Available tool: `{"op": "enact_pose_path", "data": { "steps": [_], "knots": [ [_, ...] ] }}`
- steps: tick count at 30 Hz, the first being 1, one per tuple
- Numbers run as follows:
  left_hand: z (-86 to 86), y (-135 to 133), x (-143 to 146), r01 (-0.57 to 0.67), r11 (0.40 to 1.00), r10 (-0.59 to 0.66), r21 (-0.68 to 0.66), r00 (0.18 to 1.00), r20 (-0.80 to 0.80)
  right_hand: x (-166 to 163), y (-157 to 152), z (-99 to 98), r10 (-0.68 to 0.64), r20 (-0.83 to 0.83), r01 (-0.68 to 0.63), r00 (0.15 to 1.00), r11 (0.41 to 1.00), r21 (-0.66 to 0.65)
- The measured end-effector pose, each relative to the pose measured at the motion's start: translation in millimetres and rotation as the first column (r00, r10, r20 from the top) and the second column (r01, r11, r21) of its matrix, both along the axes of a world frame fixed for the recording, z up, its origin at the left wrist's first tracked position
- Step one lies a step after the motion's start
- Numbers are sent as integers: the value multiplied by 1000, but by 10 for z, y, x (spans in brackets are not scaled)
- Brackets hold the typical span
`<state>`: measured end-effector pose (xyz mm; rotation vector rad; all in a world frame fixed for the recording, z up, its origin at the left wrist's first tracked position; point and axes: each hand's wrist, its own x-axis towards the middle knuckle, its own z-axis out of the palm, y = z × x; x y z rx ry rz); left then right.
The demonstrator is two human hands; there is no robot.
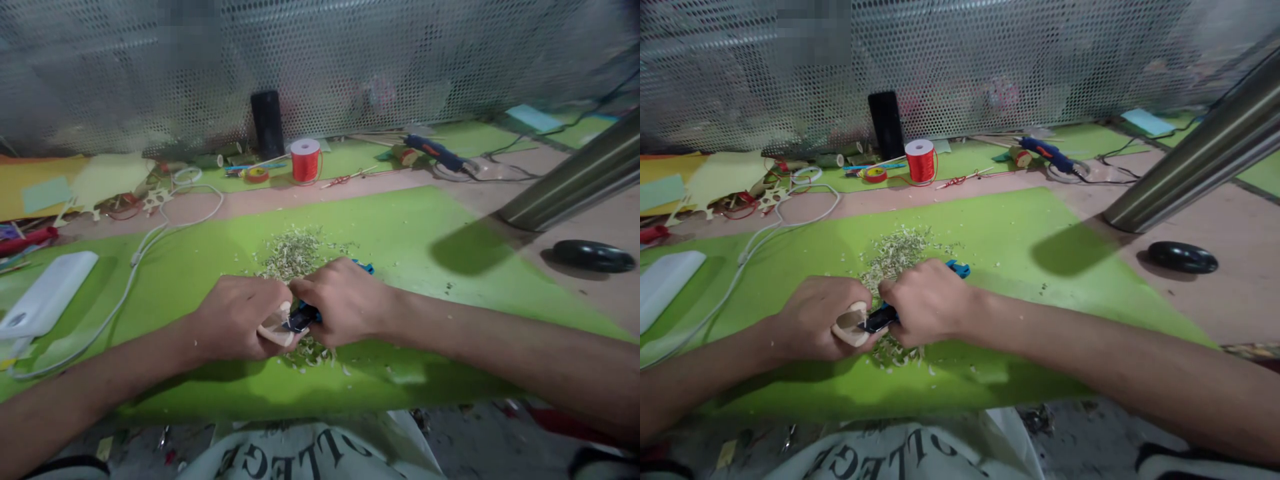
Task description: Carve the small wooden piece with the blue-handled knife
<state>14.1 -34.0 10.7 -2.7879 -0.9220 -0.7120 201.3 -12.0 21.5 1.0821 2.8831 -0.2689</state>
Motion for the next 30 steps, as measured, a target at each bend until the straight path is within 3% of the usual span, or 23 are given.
{"op": "enact_pose_path", "data": {
  "steps": [13,22,30],
  "knots": [
    [12,105,-35,-75,997,73,-36,997,-40,36,83,-34,-56,-26,57,998,998,31],
    [16,139,-59,-131,972,145,194,988,-61,33,88,-28,-142,11,141,990,985,95],
    [11,148,-61,-113,990,117,85,993,-37,42,77,-34,-132,-5,132,991,990,58]
  ]
}}
